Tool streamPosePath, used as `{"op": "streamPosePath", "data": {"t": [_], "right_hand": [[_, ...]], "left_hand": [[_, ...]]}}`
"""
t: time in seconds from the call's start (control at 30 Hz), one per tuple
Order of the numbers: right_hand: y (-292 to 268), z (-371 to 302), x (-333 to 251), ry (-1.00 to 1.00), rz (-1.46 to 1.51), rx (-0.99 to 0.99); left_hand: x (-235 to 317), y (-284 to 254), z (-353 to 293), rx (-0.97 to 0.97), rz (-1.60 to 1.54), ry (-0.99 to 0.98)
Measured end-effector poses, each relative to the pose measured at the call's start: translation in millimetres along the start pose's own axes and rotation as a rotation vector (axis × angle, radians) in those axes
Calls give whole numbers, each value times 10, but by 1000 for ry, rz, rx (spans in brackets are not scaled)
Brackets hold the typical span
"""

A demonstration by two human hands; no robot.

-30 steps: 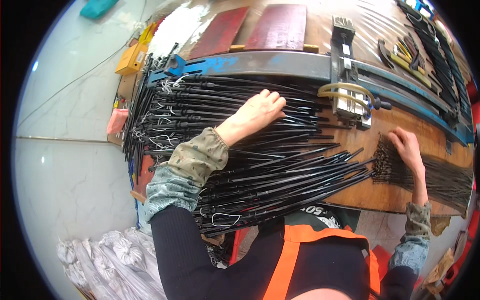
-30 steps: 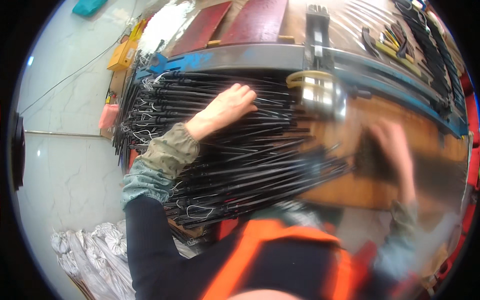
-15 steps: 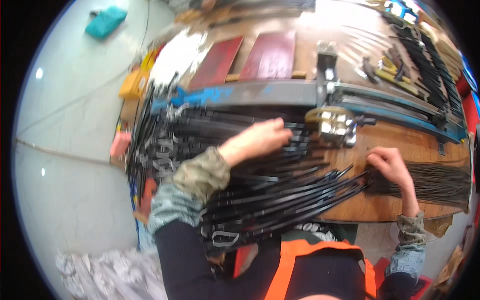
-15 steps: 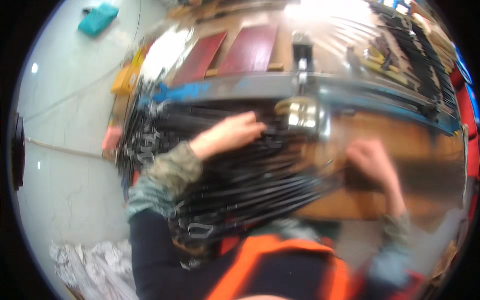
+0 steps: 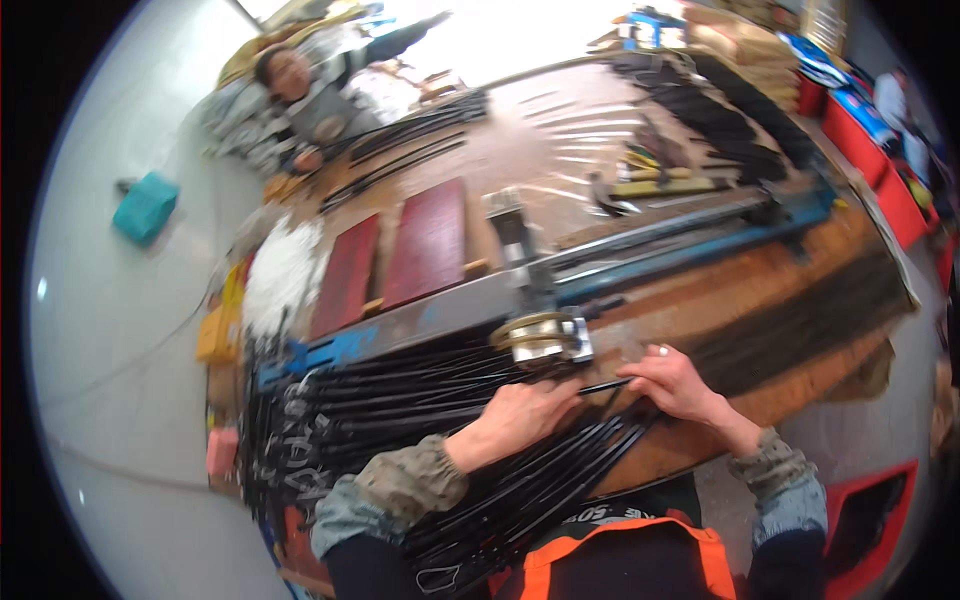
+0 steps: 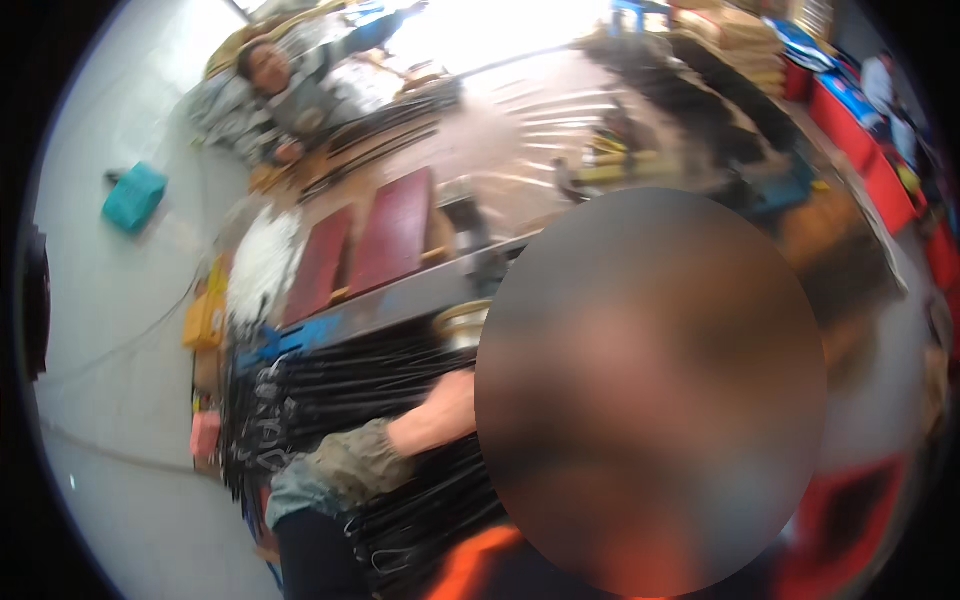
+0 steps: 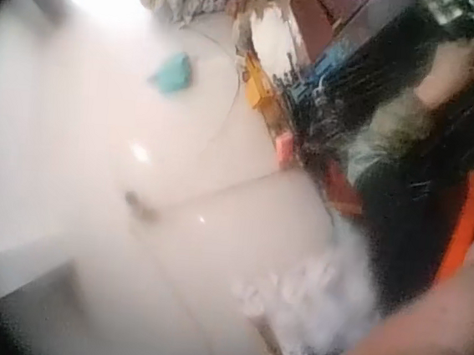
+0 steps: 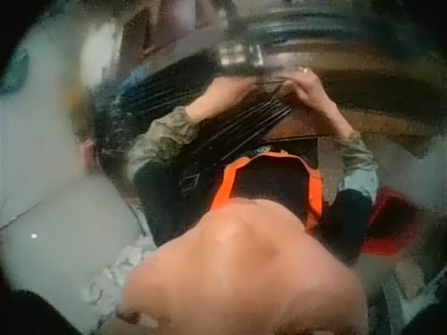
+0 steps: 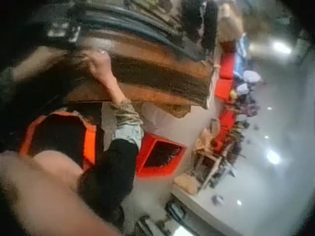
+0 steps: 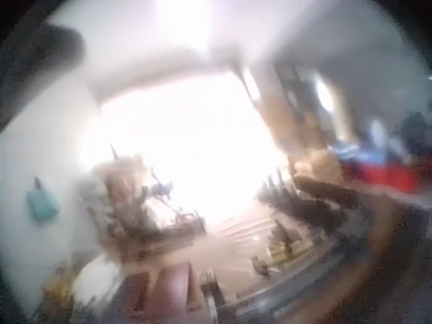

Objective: Assembling umbrella ribs and threading them with wire using a tensioning jig.

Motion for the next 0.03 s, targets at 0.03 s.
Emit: {"op": "streamPosePath", "data": {"t": [0.03], "right_hand": [[-3, -60, 29, -62, -130, -4]], "left_hand": [[66, -40, 51, -120, 54, -42]]}}
Point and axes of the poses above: each hand's wrist, its own z-axis towards the middle knuckle, its own y-axis out of the palm, x = y × z, the point moved 5 cm from there along z, towards the middle knuckle, and after that the axes turned 1 degree about y, right-handed, at the moved point
